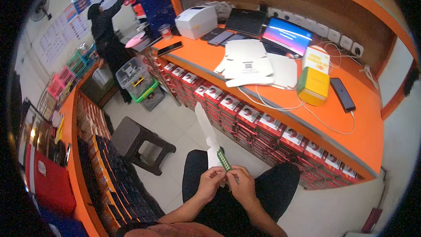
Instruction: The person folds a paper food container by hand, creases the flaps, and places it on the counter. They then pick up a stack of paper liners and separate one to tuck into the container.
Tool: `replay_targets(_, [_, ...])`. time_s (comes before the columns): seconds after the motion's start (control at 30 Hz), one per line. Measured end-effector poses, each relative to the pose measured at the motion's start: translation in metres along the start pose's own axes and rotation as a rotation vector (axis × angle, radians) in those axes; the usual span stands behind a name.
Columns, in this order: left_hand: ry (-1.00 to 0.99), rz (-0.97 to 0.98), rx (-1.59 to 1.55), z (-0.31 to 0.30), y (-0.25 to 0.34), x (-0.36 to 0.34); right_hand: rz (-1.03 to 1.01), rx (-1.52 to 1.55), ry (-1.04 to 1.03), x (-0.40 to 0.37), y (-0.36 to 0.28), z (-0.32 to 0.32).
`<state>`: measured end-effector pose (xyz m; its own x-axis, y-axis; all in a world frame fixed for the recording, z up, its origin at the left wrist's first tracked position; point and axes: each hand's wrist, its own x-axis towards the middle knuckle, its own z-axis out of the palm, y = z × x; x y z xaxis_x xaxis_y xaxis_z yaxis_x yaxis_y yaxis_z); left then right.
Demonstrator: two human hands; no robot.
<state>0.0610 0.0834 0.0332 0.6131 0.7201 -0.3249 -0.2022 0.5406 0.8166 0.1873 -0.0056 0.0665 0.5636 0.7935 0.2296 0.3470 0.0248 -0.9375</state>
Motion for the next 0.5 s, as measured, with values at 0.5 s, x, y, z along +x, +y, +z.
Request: replay_targets(0.5, [-0.021,0.275,0.690,-0.009,-0.002,-0.006,0.252,0.304,-0.040,-0.018,0.032,-0.004])
